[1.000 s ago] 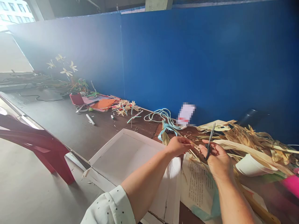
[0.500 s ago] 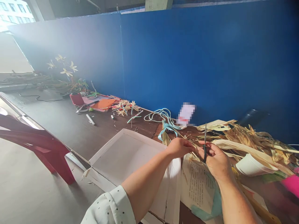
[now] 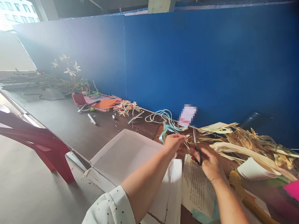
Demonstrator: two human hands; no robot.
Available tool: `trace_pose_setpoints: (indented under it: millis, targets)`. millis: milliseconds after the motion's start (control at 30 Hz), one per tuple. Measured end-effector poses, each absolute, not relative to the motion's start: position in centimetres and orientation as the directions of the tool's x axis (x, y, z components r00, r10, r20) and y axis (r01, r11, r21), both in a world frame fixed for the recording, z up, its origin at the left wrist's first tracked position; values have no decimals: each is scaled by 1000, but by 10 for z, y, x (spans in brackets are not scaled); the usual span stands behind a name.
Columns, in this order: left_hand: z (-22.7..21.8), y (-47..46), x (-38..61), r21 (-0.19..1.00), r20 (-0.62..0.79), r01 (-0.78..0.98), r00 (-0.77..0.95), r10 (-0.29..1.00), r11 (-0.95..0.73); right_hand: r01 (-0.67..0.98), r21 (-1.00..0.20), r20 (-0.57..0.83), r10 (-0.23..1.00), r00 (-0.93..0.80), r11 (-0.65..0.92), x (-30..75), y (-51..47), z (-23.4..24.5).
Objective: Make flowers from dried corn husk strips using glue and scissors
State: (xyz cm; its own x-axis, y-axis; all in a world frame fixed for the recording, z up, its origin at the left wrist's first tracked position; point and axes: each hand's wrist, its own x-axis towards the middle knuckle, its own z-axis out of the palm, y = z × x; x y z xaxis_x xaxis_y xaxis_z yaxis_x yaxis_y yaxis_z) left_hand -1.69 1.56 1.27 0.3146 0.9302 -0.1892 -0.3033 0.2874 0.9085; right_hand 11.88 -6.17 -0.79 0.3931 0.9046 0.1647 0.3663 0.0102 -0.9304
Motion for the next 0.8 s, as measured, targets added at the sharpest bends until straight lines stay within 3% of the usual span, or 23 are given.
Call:
trace_pose_setpoints:
  millis: [133,500,800]
  targets:
    - [14,16,-17,826,-238,-450,270,933,341,258,-965,25,962,271,-47,116,-58,-20]
    - [6,15,-12,736,-243,-540,351,904,408,337,-941,74,965,253,-17,115,-56,-26]
    - [14,8,-13,656,-307,-541,446,841,527,303,-953,73,960,272,-14,108,-58,-16]
